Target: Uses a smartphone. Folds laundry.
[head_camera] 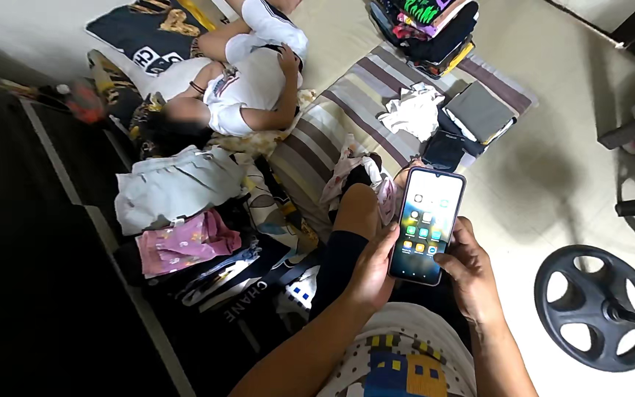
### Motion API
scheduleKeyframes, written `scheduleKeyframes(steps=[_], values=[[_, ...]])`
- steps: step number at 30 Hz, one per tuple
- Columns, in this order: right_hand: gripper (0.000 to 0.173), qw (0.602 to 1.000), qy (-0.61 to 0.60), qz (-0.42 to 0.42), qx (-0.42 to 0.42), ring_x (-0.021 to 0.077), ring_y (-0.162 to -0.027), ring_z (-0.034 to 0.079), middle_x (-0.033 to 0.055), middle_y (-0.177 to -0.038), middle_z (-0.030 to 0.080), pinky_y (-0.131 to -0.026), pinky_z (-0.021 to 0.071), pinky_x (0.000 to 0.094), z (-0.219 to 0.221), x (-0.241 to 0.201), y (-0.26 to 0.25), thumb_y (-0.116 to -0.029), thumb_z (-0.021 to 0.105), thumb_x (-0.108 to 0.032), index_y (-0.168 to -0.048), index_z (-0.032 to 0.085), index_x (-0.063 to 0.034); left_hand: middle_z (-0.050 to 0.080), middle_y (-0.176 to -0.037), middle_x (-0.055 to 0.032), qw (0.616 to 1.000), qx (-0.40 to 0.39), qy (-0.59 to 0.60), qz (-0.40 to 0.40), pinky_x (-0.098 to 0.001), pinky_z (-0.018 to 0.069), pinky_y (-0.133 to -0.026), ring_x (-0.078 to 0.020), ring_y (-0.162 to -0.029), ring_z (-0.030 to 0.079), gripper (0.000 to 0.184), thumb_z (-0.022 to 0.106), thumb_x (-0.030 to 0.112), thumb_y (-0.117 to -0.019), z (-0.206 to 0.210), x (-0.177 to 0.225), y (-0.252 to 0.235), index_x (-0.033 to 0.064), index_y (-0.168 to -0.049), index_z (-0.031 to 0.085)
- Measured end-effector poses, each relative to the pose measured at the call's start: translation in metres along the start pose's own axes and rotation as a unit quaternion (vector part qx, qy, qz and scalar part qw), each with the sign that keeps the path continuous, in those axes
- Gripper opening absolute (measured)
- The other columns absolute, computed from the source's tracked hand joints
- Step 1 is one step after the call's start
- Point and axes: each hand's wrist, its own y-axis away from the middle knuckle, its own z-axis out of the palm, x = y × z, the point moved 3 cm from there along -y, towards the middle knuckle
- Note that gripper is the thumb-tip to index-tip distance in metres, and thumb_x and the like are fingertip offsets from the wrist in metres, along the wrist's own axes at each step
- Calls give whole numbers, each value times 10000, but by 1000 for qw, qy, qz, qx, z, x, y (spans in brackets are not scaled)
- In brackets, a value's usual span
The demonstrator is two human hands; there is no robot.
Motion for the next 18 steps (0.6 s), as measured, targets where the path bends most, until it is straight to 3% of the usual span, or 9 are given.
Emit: scheduleKeyframes(steps=[13,15,18], values=[[625,1000,16,15,0,169,-1130,667,144,-1278,657,-977,561,313,-1,7,-3,-880,501,59,-1493,387,84,678,-1225,-182,1000,15,11,-16,-431,574,-978,-258,-1128,687,462,243,289,-1139,-9,2,-7,-2,-1412,476],[608,998,52,12,39,207,-1119,674,169,-1306,640,-942,581,344,-3,11,-4,-900,520,35,-1496,405,71,676,-1236,-177,1000,11,3,-12,-432,570,-987,-255,-1139,682,478,223,303,-1140,-22,5,-15,10,-1426,469],[458,981,140,-59,123,155,-1073,669,145,-1240,647,-893,580,291,-1,13,-3,-937,542,-27,-1377,505,95,697,-1199,-148,999,27,-32,-17,-394,579,-965,-220,-1105,693,494,217,323,-1140,-46,12,-34,15,-1412,491]])
